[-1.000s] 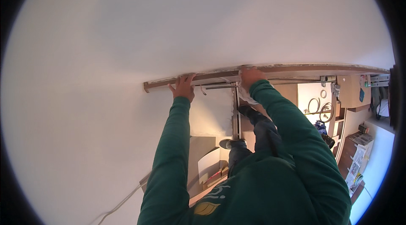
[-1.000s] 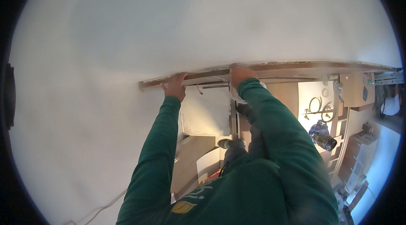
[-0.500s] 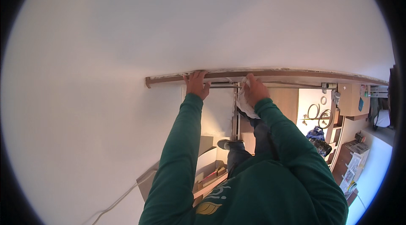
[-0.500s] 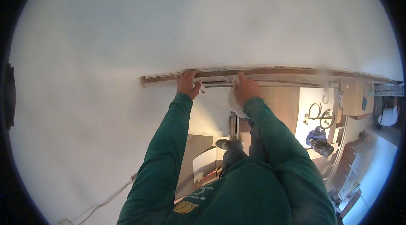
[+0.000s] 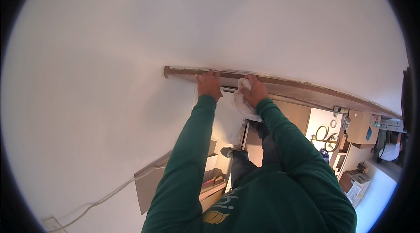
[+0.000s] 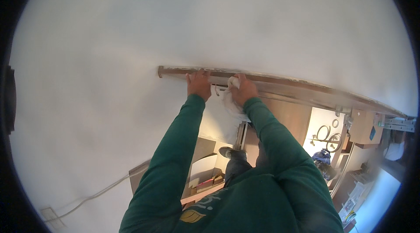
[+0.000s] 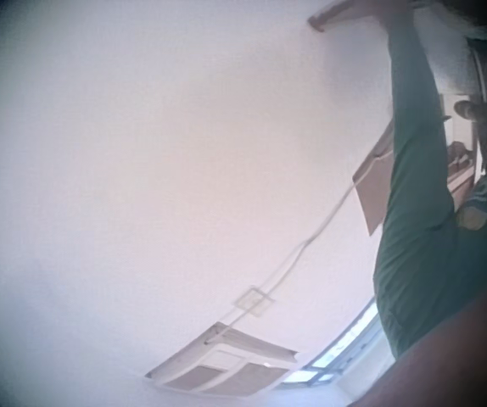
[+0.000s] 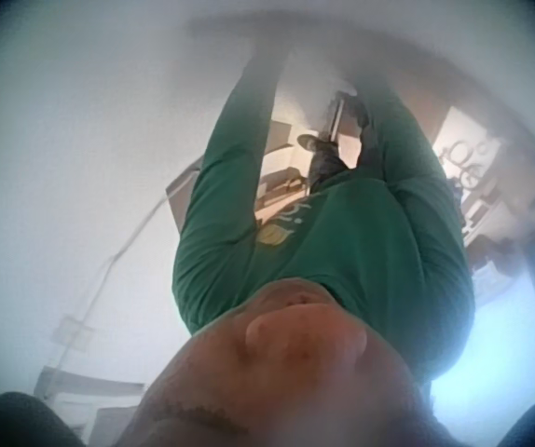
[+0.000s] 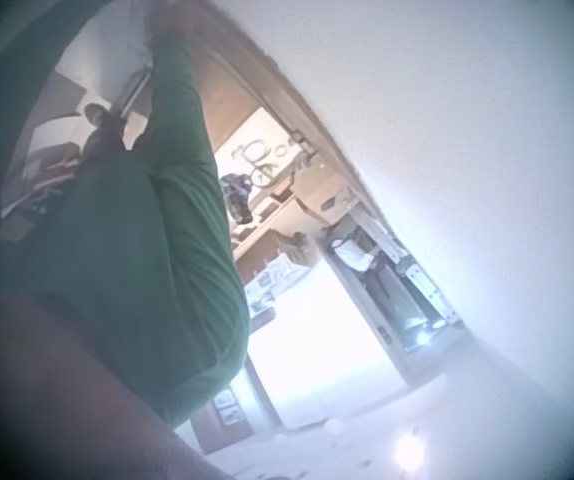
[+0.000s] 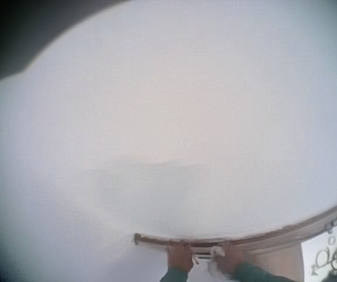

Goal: The person positions a long wooden shelf against a wall, aligns it with brackets, and wipes the surface with a cloth. The person repeatedly adjusts the shelf's position and cleans the wall area above it.

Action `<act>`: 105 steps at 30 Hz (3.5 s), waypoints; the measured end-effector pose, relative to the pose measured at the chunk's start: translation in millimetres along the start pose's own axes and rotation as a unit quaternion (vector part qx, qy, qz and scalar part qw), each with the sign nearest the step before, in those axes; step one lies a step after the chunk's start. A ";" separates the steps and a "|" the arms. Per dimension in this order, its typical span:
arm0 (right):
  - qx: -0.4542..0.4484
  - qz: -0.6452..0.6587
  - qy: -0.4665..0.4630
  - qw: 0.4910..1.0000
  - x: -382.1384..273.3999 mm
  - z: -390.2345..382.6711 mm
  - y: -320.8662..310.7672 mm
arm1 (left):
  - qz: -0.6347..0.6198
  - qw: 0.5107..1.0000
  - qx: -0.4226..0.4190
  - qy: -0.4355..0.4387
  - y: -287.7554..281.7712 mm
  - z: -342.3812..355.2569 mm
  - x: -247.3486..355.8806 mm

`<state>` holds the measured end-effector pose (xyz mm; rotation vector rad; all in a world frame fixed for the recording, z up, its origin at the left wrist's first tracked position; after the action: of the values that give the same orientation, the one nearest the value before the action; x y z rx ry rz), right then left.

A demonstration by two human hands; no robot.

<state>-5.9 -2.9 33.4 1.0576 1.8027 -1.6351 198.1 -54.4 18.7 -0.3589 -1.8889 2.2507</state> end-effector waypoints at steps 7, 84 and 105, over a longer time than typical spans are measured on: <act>0.024 -0.119 0.075 0.990 -15.3 3.0 5.1 | -0.155 0.896 0.395 -0.129 -185.7 -86.2 -136.2; 0.140 -0.135 0.177 0.965 -24.1 41.3 83.4 | 0.349 0.807 0.475 0.032 -484.7 -169.5 -286.1; -0.081 -0.236 0.074 0.965 -25.6 43.7 32.4 | 0.351 0.832 0.429 -0.021 -478.6 -161.8 -273.2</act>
<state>28.6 -51.7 26.5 0.7263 2.3839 -1.6566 499.2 102.5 481.8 -0.9379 -0.5710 3.2671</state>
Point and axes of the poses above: each hand's wrist, its own z-axis towards the middle knuckle, its own y-axis out of the palm, x = y × z, the point moved 3 cm from there along z, towards the middle knuckle, and after that the axes turned 9 degrees about x, right-handed, at the moved point
